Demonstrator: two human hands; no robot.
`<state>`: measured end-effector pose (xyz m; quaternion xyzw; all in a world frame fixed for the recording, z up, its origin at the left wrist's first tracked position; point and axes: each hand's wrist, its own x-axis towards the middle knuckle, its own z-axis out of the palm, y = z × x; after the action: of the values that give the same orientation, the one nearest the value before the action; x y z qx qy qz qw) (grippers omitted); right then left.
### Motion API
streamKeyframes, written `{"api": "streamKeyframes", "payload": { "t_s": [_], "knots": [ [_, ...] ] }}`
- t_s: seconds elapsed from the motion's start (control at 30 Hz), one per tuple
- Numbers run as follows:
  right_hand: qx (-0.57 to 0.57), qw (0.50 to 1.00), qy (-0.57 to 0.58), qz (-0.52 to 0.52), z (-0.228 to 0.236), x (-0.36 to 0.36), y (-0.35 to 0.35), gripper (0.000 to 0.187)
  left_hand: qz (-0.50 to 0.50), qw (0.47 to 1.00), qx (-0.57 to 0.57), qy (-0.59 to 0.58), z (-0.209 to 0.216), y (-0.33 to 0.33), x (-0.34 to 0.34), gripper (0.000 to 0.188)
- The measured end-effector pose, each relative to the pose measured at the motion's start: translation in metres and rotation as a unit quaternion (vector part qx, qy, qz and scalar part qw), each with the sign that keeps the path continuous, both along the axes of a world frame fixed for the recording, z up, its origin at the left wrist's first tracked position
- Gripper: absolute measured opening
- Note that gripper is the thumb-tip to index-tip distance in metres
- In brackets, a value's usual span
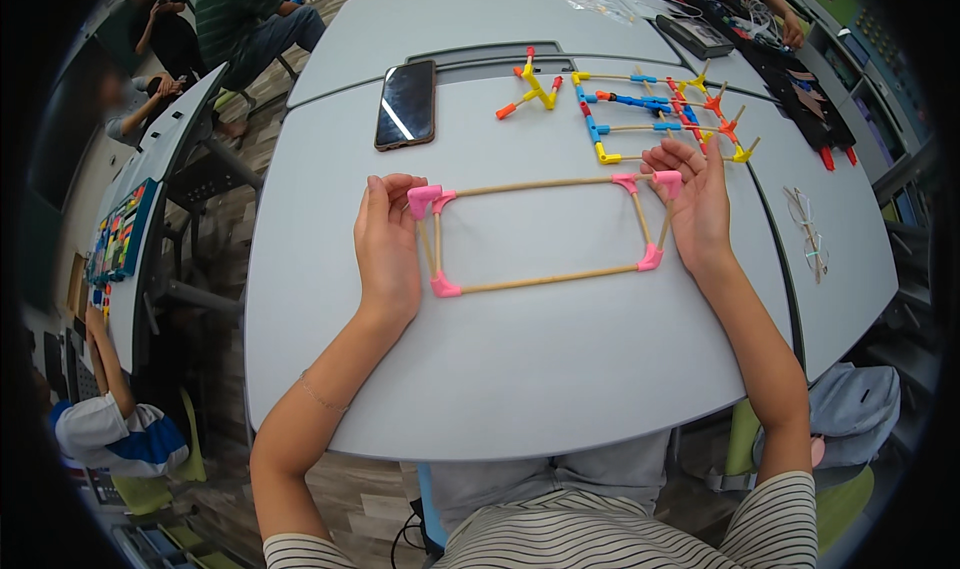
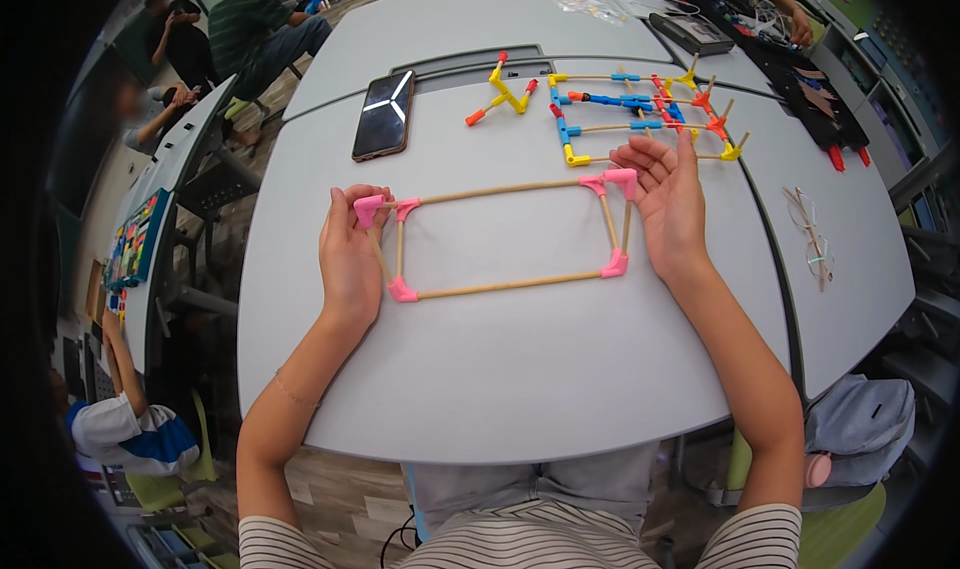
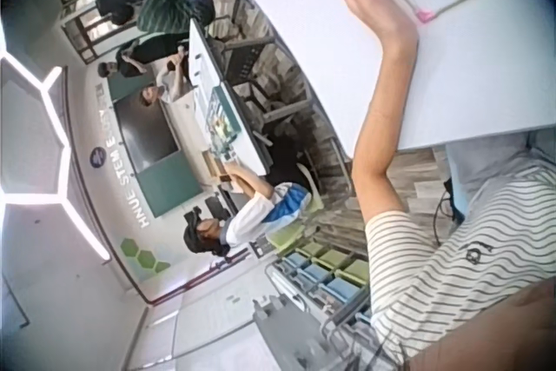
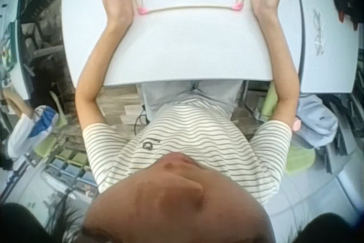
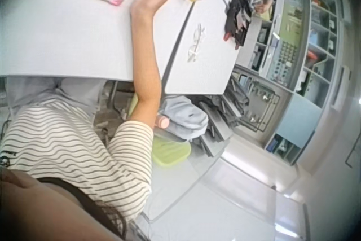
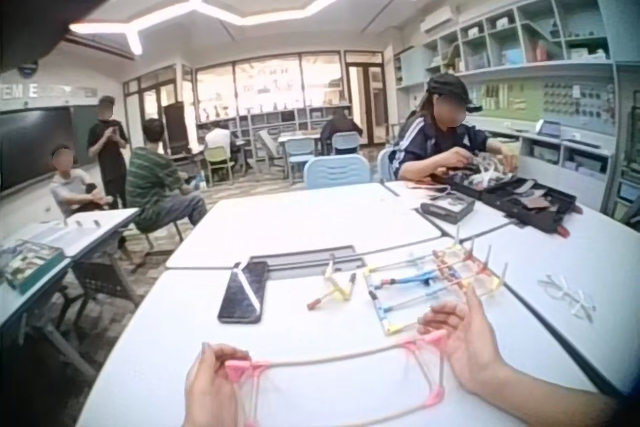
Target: The person assembles a geometric structure using wooden sticks and pink plastic connectors. They repeatedly pick up sticks and connectors, insert the sticks into the connectors, and adjust the shape on the table. The structure grows into a rectangular frame by the end of the clip.
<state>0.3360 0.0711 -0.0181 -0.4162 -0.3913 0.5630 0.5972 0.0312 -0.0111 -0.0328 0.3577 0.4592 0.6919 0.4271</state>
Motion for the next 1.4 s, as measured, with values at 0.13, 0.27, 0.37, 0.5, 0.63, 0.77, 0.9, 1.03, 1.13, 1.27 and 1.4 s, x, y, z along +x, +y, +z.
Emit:
{"api": "streamKeyframes", "payload": {
  "t_s": [0.13, 0.27, 0.37, 0.5, 0.63, 0.77, 0.9, 1.03, 1.13, 1.27, 1.4],
  "knots": [
    [-0.010, 1.000, 0.007, -0.007, -0.001, 0.000, 0.000, 0.059, -0.007, 1.000, -0.002, 0.017, 0.002, -0.002, 0.002, 0.040],
    [-0.003, 1.000, -0.013, -0.007, -0.002, 0.000, -0.001, 0.056, -0.020, 0.997, -0.021, 0.067, 0.005, -0.003, 0.005, 0.038],
    [0.036, 0.996, -0.082, -0.026, 0.001, 0.003, -0.003, 0.051, -0.052, 0.989, -0.031, 0.136, 0.008, -0.005, 0.007, 0.044],
    [0.306, 0.920, -0.219, -0.107, 0.025, 0.016, -0.006, 0.043, -0.121, 0.982, -0.016, 0.145, 0.016, -0.019, 0.014, 0.060],
    [0.566, 0.792, -0.228, -0.033, 0.038, 0.028, -0.037, 0.042, -0.154, 0.889, 0.250, 0.351, 0.013, -0.022, 0.021, 0.066],
    [0.579, 0.724, -0.291, 0.236, 0.028, -0.031, -0.084, 0.033, -0.212, 0.863, 0.263, 0.376, 0.012, -0.037, 0.034, 0.051],
    [0.462, 0.782, -0.288, 0.302, 0.015, -0.053, -0.112, 0.027, -0.193, 0.834, 0.321, 0.405, 0.006, -0.047, 0.047, 0.048],
    [0.356, 0.837, -0.256, 0.327, 0.018, -0.058, -0.119, 0.024, -0.151, 0.871, 0.284, 0.372, 0.002, -0.054, 0.055, 0.054],
    [0.271, 0.868, -0.208, 0.361, 0.017, -0.058, -0.123, 0.023, -0.157, 0.884, 0.271, 0.347, 0.004, -0.057, 0.056, 0.055],
    [0.257, 0.860, -0.214, 0.385, 0.028, -0.055, -0.123, 0.020, -0.171, 0.877, 0.305, 0.330, 0.001, -0.056, 0.050, 0.050],
    [0.255, 0.846, -0.221, 0.412, 0.028, -0.047, -0.119, 0.017, -0.156, 0.829, 0.361, 0.397, 0.007, -0.048, 0.043, 0.040]
  ]
}}
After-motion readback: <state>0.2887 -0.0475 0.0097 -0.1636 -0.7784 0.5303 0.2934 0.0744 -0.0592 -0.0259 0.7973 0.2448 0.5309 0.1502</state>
